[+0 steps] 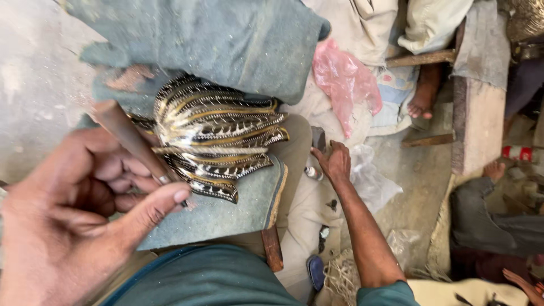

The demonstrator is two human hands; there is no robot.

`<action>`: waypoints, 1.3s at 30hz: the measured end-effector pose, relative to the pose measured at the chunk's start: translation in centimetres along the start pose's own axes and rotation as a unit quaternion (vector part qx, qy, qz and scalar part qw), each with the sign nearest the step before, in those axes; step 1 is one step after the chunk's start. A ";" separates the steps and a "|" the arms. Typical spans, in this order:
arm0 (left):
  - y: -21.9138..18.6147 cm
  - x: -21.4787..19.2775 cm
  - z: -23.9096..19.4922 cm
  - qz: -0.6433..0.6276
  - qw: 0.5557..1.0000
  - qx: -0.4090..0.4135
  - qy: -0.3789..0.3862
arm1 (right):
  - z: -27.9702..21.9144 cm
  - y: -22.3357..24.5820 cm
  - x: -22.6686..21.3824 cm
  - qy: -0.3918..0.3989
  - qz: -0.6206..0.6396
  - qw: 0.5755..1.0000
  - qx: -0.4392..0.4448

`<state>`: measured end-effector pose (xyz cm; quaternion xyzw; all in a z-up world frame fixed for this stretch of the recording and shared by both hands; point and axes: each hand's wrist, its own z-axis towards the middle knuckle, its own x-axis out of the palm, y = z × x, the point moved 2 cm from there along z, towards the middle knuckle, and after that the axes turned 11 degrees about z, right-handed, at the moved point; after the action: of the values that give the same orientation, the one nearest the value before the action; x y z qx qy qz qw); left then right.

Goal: The person hammers a decorative metal piece with a wooden mallet and a metal punch while seated on the floor. They repeatedly reposition the metal piece and strike it to shape or flatten the surface.

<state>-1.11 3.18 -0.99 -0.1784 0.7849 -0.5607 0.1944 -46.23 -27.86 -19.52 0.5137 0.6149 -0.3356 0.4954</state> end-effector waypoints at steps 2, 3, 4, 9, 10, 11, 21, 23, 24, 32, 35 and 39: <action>-0.4 0.1 0.2 -0.021 0.999 0.039 0.001 | 0.6 -0.2 0.6 0.037 0.007 0.999 0.038; -0.4 0.3 0.2 -0.033 0.999 0.029 0.007 | 0.7 -0.1 0.6 0.040 0.008 0.999 0.035; -0.2 0.5 0.4 -0.046 0.999 0.023 0.012 | 1.0 0.2 0.4 0.016 0.018 0.999 0.033; 1.5 1.3 0.6 -0.107 0.993 -0.030 0.046 | 2.1 3.8 -2.4 -0.084 0.310 0.934 0.156; 1.7 1.4 0.6 -0.098 0.993 -0.046 0.053 | 1.9 5.4 -3.6 -0.133 0.474 0.860 0.138; 1.8 1.5 0.7 -0.088 0.992 -0.062 0.060 | 2.0 7.5 -5.3 -0.137 0.550 0.821 0.066; -4.1 2.7 2.8 0.159 0.939 0.274 0.131 | -3.7 34.0 -19.3 -0.169 0.075 0.886 -0.424; -5.0 2.6 3.5 0.330 0.859 0.366 0.138 | -6.2 34.0 -21.0 -0.111 0.267 0.884 -0.367; -5.3 2.7 3.7 0.410 0.805 0.403 0.143 | -7.6 33.3 -21.6 -0.076 0.358 0.871 -0.328; -8.1 7.7 7.4 0.549 0.589 0.539 0.247 | -11.2 30.7 -21.2 0.044 0.301 0.892 -0.333; -7.5 5.8 12.3 0.479 0.689 0.543 -0.031 | -9.8 31.0 -20.5 -0.053 0.270 0.907 -0.318; -5.3 4.4 17.0 0.457 0.740 0.493 0.020 | -8.4 30.9 -20.0 -0.078 0.243 0.922 -0.290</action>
<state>4.00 -14.46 -1.50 0.3342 0.3900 -0.7164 0.4722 -19.01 -18.49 4.94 0.4535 0.5009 -0.0504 0.7355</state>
